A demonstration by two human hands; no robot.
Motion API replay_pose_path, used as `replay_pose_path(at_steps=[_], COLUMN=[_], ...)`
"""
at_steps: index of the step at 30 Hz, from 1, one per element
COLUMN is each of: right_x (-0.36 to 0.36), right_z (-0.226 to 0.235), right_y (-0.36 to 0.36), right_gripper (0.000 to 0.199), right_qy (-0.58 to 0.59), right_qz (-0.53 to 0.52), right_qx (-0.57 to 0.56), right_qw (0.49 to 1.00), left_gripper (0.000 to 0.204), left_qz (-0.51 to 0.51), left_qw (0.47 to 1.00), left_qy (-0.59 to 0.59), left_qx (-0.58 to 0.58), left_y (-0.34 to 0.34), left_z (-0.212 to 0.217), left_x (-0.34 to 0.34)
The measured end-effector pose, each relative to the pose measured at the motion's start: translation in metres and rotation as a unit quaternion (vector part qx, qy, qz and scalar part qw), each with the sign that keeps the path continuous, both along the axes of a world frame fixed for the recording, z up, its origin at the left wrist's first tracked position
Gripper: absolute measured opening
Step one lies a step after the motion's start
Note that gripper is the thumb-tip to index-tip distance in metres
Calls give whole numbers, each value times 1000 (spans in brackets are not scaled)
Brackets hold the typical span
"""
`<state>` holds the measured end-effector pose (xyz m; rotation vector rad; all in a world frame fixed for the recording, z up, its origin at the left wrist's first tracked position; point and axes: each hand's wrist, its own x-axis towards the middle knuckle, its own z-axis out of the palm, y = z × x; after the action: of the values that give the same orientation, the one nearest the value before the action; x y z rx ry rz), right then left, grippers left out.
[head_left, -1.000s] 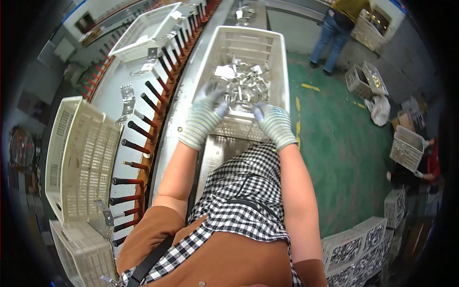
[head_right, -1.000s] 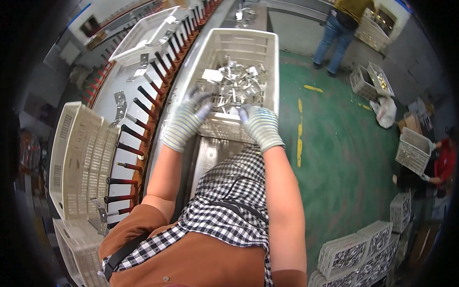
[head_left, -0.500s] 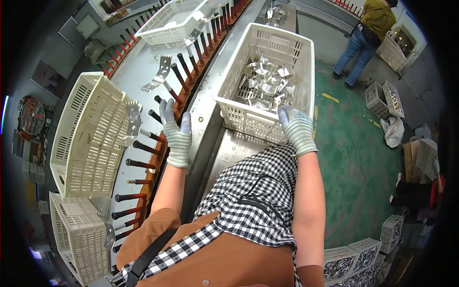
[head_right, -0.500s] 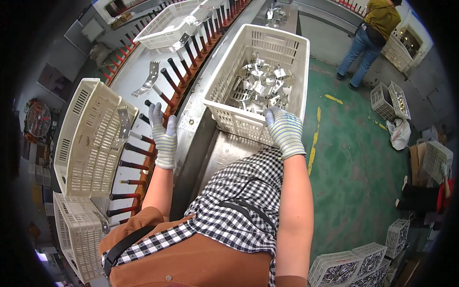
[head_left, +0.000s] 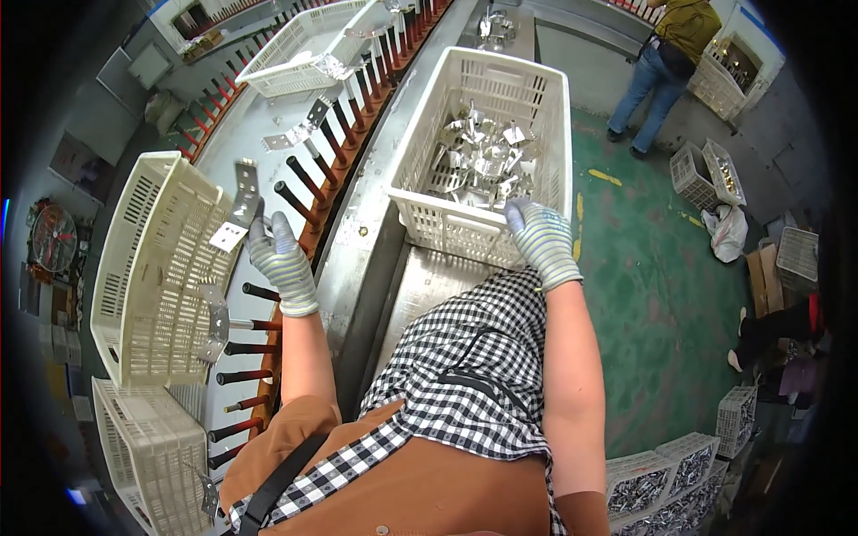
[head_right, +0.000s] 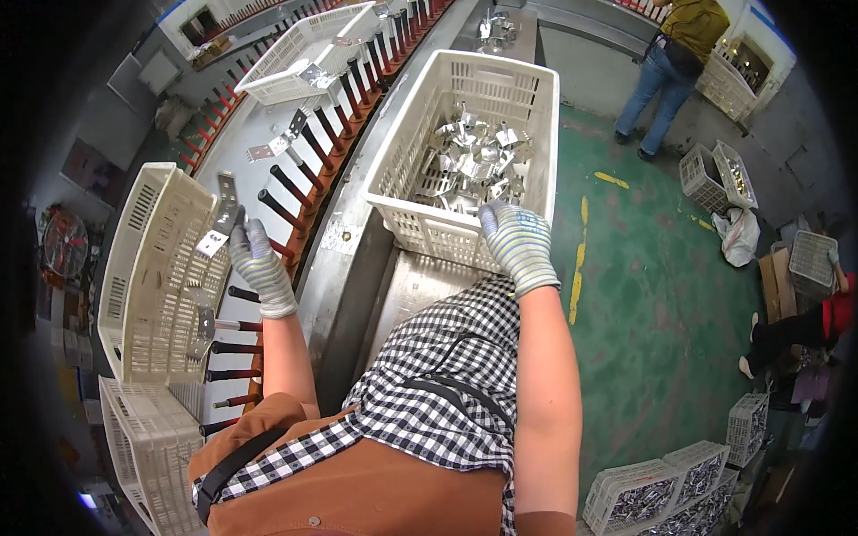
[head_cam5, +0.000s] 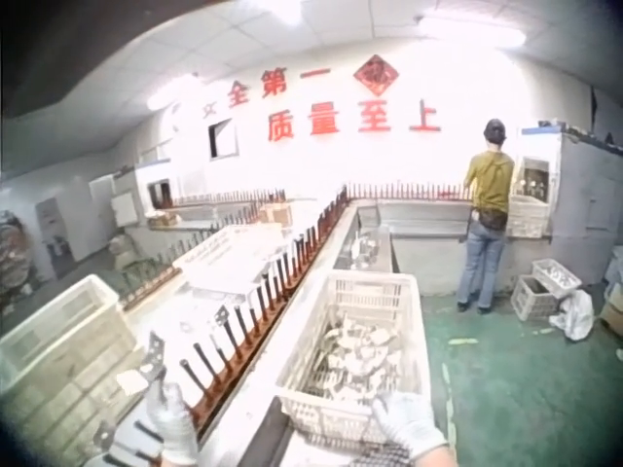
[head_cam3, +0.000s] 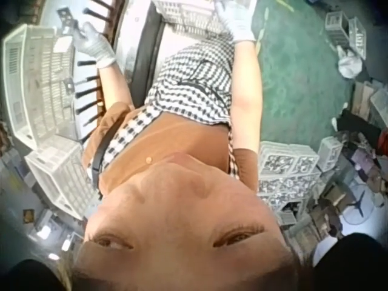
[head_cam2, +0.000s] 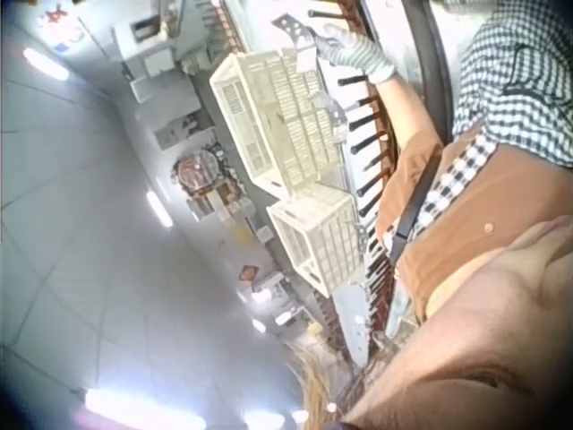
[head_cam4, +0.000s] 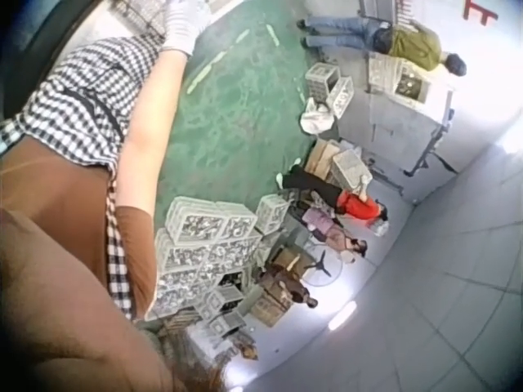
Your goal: The person sorts small metal parts by hand, taking them from a moving production line and placing them into plastic crates.
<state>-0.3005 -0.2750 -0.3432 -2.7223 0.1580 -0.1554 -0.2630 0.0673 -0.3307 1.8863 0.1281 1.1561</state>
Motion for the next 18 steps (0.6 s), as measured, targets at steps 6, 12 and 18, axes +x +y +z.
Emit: replay_pose_path(at_steps=[6,12,18], right_x=[2,4,3], right_z=[5,-3,-6], right_y=[1,1,-2], right_gripper=[40,39,39], right_qy=[7,-5,-21], right_qz=[-1,1,4], right_qx=[-5,-1,-3], right_qw=[1000,1000,1000], left_gripper=[23,29,41], left_qz=[-118,-176,-141], left_qw=[987,978,969], left_qy=[-67,12,79], left_qx=[-86,110,185], left_y=[-30,-47,-54], left_z=[23,4,-18], left_x=[-8,1,24])
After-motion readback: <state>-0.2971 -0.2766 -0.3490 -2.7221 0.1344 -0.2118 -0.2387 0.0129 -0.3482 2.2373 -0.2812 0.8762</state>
